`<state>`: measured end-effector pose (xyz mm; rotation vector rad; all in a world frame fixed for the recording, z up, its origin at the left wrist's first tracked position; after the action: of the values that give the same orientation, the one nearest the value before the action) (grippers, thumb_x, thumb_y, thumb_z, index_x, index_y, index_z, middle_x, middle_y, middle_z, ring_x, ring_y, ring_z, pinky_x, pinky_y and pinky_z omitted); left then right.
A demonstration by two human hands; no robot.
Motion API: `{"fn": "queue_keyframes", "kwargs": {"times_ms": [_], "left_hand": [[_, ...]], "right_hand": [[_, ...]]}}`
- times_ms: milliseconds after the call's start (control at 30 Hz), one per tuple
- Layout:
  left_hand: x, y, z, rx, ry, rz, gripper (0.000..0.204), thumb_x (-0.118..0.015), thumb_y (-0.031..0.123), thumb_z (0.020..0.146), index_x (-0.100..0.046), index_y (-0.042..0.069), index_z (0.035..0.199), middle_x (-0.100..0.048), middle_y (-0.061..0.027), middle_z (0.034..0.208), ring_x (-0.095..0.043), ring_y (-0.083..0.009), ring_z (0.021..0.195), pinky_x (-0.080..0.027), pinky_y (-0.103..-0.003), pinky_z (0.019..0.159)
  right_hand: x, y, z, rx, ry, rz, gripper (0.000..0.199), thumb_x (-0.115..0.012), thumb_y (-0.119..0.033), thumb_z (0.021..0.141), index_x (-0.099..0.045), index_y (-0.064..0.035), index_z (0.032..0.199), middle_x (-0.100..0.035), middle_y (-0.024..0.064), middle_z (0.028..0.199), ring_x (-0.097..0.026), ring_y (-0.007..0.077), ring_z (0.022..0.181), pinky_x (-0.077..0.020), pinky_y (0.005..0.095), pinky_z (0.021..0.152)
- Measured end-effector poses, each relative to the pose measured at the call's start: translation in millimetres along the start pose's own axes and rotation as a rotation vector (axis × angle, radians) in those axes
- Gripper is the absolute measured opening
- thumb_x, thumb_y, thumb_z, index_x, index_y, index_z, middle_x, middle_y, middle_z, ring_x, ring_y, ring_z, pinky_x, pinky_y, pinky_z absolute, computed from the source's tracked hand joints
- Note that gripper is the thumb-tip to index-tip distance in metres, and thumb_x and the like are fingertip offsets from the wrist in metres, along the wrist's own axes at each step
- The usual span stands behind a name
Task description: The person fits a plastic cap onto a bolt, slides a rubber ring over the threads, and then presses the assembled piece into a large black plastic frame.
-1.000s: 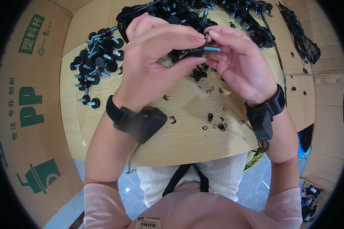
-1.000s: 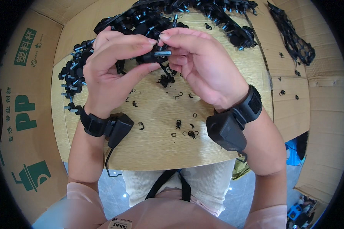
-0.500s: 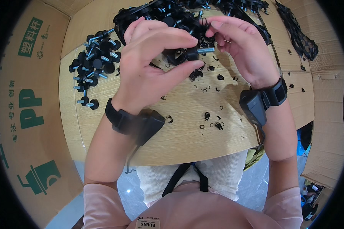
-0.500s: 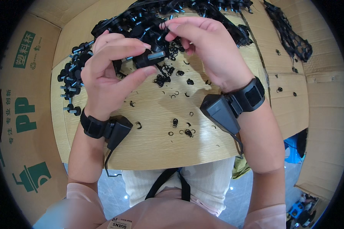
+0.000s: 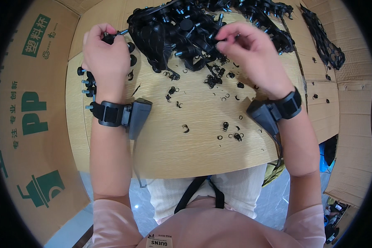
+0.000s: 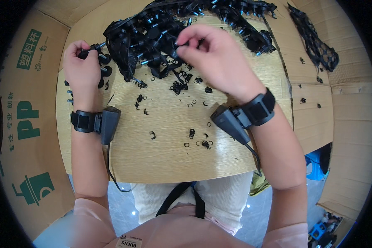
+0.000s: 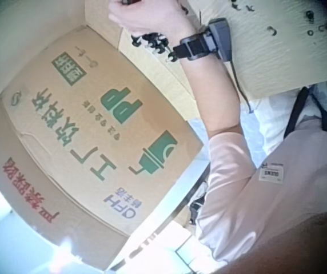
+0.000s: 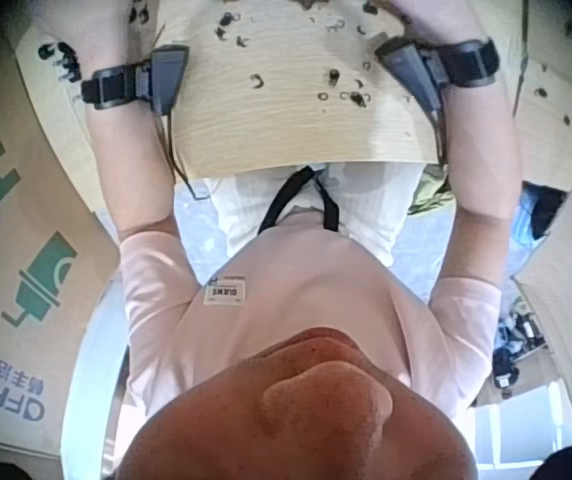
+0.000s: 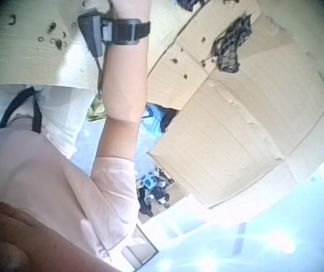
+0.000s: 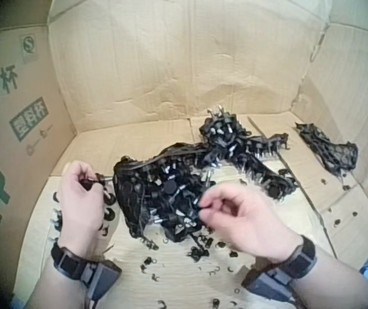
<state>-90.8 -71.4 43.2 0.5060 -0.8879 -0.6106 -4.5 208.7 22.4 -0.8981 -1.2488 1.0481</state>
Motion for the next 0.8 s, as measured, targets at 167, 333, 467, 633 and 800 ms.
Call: {"fn": "queue_keyframes", "kwargs": {"times_ms": [167, 333, 467, 633, 800], "left_hand": [[-5.1, 16.5, -5.5, -0.122, -0.089, 0.485, 0.013, -0.069, 0.022, 0.076, -0.066, 0.012, 0.084, -0.065, -0.0011, 0.090, -0.063, -0.0212, 0.081, -0.044, -0.034, 0.076], [-6.6, 40.8, -12.7, -0.256, -0.079, 0.261, 0.011, -0.069, 0.015, 0.075, -0.064, 0.008, 0.082, -0.064, -0.0053, 0.090, -0.059, -0.0248, 0.089, -0.042, -0.036, 0.079], [-13.6, 91.4, -36.6, -0.701, -0.321, -0.267, 0.014, -0.070, 0.000, 0.076, -0.060, 0.004, 0.084, -0.067, -0.0084, 0.099, -0.059, -0.0248, 0.098, -0.044, -0.034, 0.089], [-41.2, 94.0, -57.6, -0.628, -0.668, -0.273, 0.024, -0.065, -0.002, 0.080, -0.065, 0.007, 0.102, -0.068, -0.0047, 0.108, -0.058, -0.0250, 0.115, -0.030, -0.047, 0.112], [-47.2, 89.4, -58.9, -0.678, -0.664, -0.164, 0.028, -0.065, 0.001, 0.082, -0.066, 0.009, 0.109, -0.067, -0.0055, 0.111, -0.058, -0.0237, 0.117, -0.029, -0.048, 0.113]], "right_hand": [[-32.1, -25.0, -11.7, 0.375, -0.122, -0.367, 0.043, -0.072, -0.014, 0.083, -0.064, -0.0178, 0.125, -0.055, 0.0104, 0.098, -0.056, 0.0229, 0.084, -0.0490, 0.0322, 0.074], [-46.5, -27.3, -11.7, 0.422, -0.100, -0.596, 0.045, -0.073, -0.017, 0.083, -0.064, -0.0206, 0.127, -0.052, 0.0118, 0.102, -0.051, 0.0298, 0.096, -0.0455, 0.0355, 0.087], [-44.3, -26.1, -8.3, 0.466, -0.053, -0.600, 0.037, -0.075, -0.017, 0.079, -0.068, -0.0179, 0.116, -0.051, 0.0118, 0.100, -0.050, 0.0314, 0.093, -0.0456, 0.0373, 0.085], [-35.9, -24.6, -0.8, 0.450, 0.020, -0.562, 0.021, -0.076, -0.013, 0.076, -0.069, -0.0112, 0.095, -0.056, 0.0106, 0.090, -0.055, 0.0319, 0.088, -0.0472, 0.0401, 0.079], [-33.7, -24.7, 0.8, 0.392, 0.078, -0.573, 0.013, -0.074, -0.012, 0.076, -0.067, -0.0076, 0.085, -0.061, 0.0091, 0.073, -0.061, 0.0317, 0.076, -0.0484, 0.0413, 0.075]]}}
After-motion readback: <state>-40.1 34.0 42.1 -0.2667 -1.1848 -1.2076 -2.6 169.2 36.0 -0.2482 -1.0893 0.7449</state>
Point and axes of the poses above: each hand's wrist, its own z-axis towards the middle knuckle, its own x-axis out of the back of the hand, y = z × x, the point moved 7 cm from there along z, towards the middle knuckle
